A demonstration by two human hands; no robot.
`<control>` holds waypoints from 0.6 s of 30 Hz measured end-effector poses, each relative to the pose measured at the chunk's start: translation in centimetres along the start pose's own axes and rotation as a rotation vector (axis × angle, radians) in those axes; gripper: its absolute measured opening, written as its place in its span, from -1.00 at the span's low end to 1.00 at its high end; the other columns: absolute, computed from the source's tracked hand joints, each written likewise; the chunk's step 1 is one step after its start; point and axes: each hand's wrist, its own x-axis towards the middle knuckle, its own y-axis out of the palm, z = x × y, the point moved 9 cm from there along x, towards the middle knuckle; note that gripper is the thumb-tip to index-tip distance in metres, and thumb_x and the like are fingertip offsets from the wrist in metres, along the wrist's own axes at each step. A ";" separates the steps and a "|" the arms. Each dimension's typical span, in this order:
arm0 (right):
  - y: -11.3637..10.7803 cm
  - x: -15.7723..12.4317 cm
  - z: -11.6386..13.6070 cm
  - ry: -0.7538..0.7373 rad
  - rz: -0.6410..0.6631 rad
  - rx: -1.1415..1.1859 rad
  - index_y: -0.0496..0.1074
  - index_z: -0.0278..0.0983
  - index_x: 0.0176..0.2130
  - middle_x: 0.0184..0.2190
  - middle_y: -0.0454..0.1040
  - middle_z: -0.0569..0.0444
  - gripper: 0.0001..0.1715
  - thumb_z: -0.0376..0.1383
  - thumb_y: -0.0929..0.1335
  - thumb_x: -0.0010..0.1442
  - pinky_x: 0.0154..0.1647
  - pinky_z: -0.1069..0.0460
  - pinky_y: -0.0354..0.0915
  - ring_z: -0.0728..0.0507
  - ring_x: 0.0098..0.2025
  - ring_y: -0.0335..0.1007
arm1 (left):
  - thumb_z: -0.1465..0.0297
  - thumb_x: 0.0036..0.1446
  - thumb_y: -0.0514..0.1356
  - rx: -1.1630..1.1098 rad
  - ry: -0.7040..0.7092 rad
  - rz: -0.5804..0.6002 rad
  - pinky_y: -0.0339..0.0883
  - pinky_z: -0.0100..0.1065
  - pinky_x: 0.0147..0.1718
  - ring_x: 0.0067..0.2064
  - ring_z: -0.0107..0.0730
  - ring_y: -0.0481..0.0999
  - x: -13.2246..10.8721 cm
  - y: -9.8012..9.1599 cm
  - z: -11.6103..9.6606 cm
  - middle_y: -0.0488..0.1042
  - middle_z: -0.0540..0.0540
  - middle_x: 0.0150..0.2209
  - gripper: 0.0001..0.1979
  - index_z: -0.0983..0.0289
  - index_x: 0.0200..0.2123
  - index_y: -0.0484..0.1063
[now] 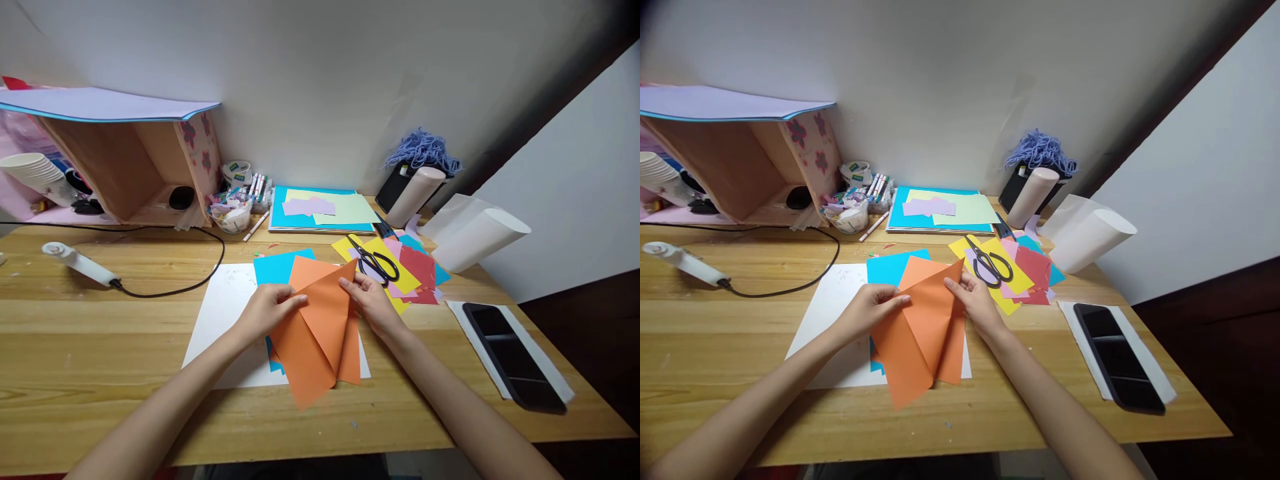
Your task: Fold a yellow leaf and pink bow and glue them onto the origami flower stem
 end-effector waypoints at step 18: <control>-0.4 -0.3 -0.5 -0.016 -0.109 0.033 0.48 -0.26 -0.33 -0.34 0.56 0.03 -0.65 -0.08 0.43 -0.07 -0.17 -0.10 0.37 -0.21 -0.28 0.49 | 0.05 0.07 0.01 0.031 0.002 0.031 -0.10 -0.45 -0.58 -0.55 -0.52 0.10 0.0 0.9 -0.1 0.15 -0.07 -0.63 -0.54 0.29 -0.64 0.18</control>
